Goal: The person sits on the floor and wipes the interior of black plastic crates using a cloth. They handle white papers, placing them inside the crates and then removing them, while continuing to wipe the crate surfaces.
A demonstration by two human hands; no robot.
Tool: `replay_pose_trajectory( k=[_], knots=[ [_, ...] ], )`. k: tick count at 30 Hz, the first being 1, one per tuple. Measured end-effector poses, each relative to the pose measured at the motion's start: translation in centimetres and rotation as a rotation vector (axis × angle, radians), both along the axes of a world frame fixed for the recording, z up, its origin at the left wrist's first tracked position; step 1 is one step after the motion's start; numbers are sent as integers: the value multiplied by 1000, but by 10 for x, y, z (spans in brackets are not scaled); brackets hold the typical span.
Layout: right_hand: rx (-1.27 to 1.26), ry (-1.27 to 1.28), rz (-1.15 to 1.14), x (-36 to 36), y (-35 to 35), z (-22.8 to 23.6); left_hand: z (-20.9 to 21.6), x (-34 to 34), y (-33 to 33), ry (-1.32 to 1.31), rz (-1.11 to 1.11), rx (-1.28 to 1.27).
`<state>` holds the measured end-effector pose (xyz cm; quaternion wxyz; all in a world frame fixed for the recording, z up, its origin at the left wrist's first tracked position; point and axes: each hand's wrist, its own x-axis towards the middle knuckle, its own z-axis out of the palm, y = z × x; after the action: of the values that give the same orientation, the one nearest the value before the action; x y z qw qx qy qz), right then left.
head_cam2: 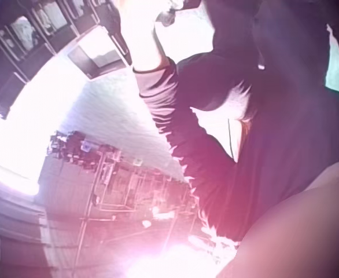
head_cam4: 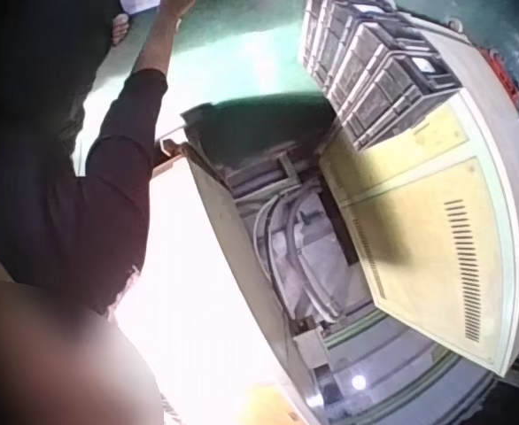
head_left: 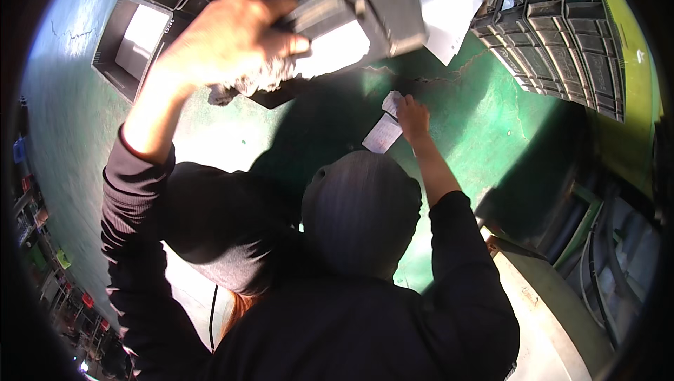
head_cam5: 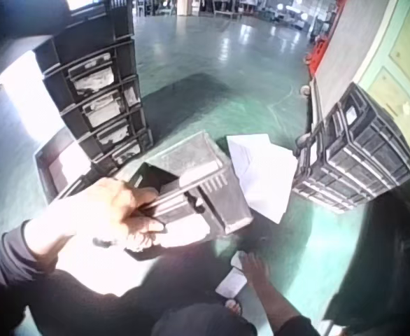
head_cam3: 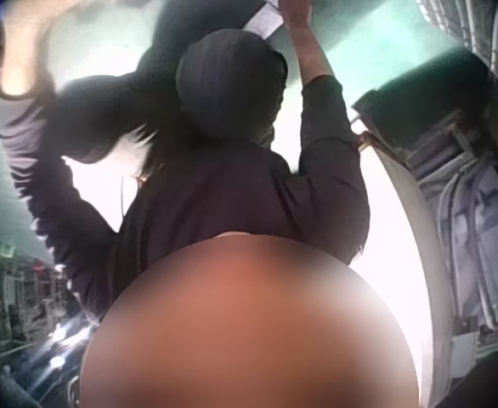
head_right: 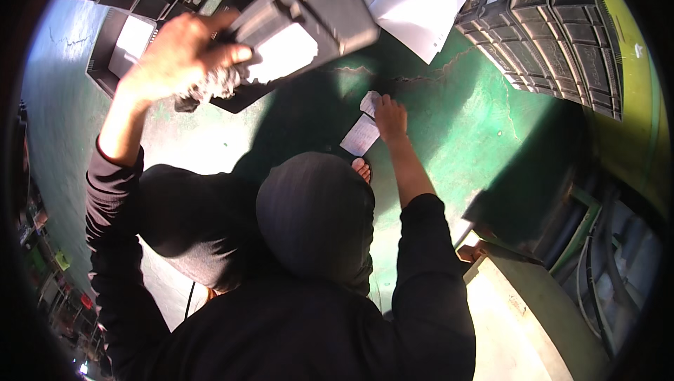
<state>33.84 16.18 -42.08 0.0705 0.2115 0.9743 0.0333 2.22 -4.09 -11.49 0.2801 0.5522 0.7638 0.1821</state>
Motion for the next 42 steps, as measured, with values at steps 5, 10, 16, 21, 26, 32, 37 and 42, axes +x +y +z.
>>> replay_pose_trajectory(
  k=[5, 10, 16, 21, 26, 32, 37, 42],
  knots=[
    [-178, 104, -89, 13, -18, 0, -68, 17, -27, 504, -336, 50],
    [-472, 54, -458, 25, 6, 10, -136, 8, -80, 541, -643, -41],
    [-887, 657, -534, -68, 21, 59, -195, -4, -180, 728, -736, -39],
    [-1004, 353, -311, -101, -21, 133, -205, -4, -212, 639, -436, -63],
    [-1288, 413, 172, -86, -69, 239, -233, 0, -245, 621, -272, -145],
    [-1228, 469, 108, -80, -64, 234, -230, -1, -240, 491, -215, -91],
    [-1219, 439, -3, -81, -64, 235, -226, 0, -238, 506, -212, -135],
    [-1271, 308, -205, -83, -32, 183, -224, -12, -228, 789, -210, -265]
  ],
)
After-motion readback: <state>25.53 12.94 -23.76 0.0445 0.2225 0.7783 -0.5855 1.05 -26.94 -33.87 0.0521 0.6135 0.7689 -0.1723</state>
